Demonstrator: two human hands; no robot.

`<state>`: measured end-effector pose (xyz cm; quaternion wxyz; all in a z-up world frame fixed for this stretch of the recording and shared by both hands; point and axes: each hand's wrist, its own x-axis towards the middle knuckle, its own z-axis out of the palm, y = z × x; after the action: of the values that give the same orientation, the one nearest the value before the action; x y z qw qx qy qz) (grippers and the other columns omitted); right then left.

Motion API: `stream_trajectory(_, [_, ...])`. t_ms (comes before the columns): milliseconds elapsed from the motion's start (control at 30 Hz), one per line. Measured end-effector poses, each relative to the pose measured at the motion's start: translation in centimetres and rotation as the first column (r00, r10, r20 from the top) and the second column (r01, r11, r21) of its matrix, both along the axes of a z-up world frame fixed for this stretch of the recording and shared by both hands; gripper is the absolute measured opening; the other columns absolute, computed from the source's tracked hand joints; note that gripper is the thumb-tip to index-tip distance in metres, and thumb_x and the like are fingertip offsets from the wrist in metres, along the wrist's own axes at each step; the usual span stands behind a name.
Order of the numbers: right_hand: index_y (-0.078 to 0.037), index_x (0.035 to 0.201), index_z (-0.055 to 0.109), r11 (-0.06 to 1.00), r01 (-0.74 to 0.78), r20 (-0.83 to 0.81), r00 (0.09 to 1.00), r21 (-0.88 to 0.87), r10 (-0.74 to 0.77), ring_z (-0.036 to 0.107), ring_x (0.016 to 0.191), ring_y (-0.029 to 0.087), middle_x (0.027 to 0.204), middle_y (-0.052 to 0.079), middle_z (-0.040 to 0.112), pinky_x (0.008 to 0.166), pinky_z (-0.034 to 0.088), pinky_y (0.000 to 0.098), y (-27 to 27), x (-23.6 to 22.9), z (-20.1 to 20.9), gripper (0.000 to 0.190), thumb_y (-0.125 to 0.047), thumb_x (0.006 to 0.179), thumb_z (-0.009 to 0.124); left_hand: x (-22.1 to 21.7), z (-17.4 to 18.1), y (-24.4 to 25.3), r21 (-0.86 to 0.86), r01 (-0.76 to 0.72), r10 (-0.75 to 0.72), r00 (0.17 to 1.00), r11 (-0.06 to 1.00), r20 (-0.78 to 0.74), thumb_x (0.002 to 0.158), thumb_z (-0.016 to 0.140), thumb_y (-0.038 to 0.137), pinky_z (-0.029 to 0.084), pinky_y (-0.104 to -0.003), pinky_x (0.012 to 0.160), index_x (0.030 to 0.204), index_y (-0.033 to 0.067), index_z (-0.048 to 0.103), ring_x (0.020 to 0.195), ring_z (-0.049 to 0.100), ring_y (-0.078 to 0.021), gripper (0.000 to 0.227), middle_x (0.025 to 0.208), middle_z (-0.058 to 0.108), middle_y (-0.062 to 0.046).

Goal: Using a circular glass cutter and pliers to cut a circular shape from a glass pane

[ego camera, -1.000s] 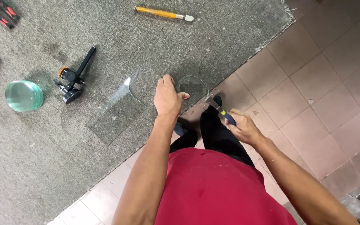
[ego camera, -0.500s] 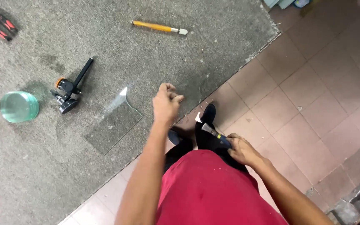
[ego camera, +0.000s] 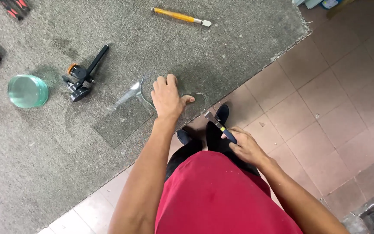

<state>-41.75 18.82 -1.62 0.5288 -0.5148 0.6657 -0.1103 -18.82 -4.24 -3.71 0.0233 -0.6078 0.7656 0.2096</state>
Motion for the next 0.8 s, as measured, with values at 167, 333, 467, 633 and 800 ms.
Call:
stream_trajectory(167, [-0.013, 0.109, 0.081, 0.998, 0.009, -0.045, 0.999, -0.063, -0.012, 0.075, 0.111, 0.043, 0.109, 0.015, 0.075, 0.095, 0.060, 0.0522, 0.7, 0.0, -3.5, 0.024, -0.013, 0.090, 0.067, -0.5, 0.5, 0.0, -0.002, -0.073, 0.073, 0.997, 0.997, 0.041, 0.064, 0.105, 0.061, 0.056, -0.050, 0.107, 0.120, 0.0219, 0.053, 0.128, 0.059, -0.0307, 0.086, 0.124, 0.056, -0.004])
stream_trajectory(333, [-0.015, 0.098, 0.080, 0.986, 0.030, -0.010, 0.999, -0.162, -0.032, 0.077, 0.103, 0.037, 0.097, 0.011, 0.074, 0.089, 0.061, 0.0477, 2.4, -0.7, -9.1, 0.014, -0.012, 0.091, 0.069, -0.4, 0.4, 0.0, 0.003, -0.074, 0.073, 0.997, 0.997, 0.032, 0.066, 0.105, 0.060, 0.056, -0.049, 0.107, 0.118, 0.0221, 0.053, 0.127, 0.058, -0.0302, 0.083, 0.124, 0.056, -0.004])
stream_trajectory(467, [-0.009, 0.096, 0.077, 0.967, 0.069, 0.008, 0.998, -0.246, -0.069, 0.076, 0.107, 0.044, 0.105, 0.018, 0.076, 0.091, 0.061, 0.0526, 2.7, -0.6, -7.8, 0.011, -0.007, 0.091, 0.067, -0.4, -0.1, 0.2, -0.021, -0.063, 0.064, 0.998, 0.998, 0.020, 0.067, 0.104, 0.060, 0.056, -0.048, 0.104, 0.117, 0.0226, 0.052, 0.126, 0.058, -0.0300, 0.082, 0.122, 0.055, -0.003])
stream_trajectory(633, [-0.012, 0.098, 0.079, 0.963, 0.094, -0.136, 0.982, -0.252, -0.131, 0.076, 0.113, 0.043, 0.118, 0.013, 0.078, 0.095, 0.063, 0.0526, 8.0, -3.3, -6.9, 0.013, -0.013, 0.091, 0.069, -0.4, 1.6, 2.5, 0.002, -0.031, 0.031, 1.000, 1.000, -0.001, 0.072, 0.103, 0.054, 0.056, -0.048, 0.101, 0.121, 0.0212, 0.055, 0.126, 0.058, -0.0308, 0.076, 0.123, 0.054, -0.004])
stream_trajectory(800, [-0.011, 0.088, 0.086, 0.974, 0.226, -0.288, 0.931, -0.032, -0.225, 0.079, 0.106, 0.046, 0.106, 0.016, 0.082, 0.092, 0.063, 0.0559, 12.3, -7.0, -11.5, 0.021, -0.016, 0.085, 0.067, -0.7, 0.6, 4.2, 0.015, -0.126, 0.125, 0.992, 0.992, 0.024, 0.069, 0.103, 0.055, 0.055, -0.046, 0.103, 0.121, 0.0199, 0.053, 0.128, 0.055, -0.0311, 0.081, 0.126, 0.050, -0.006])
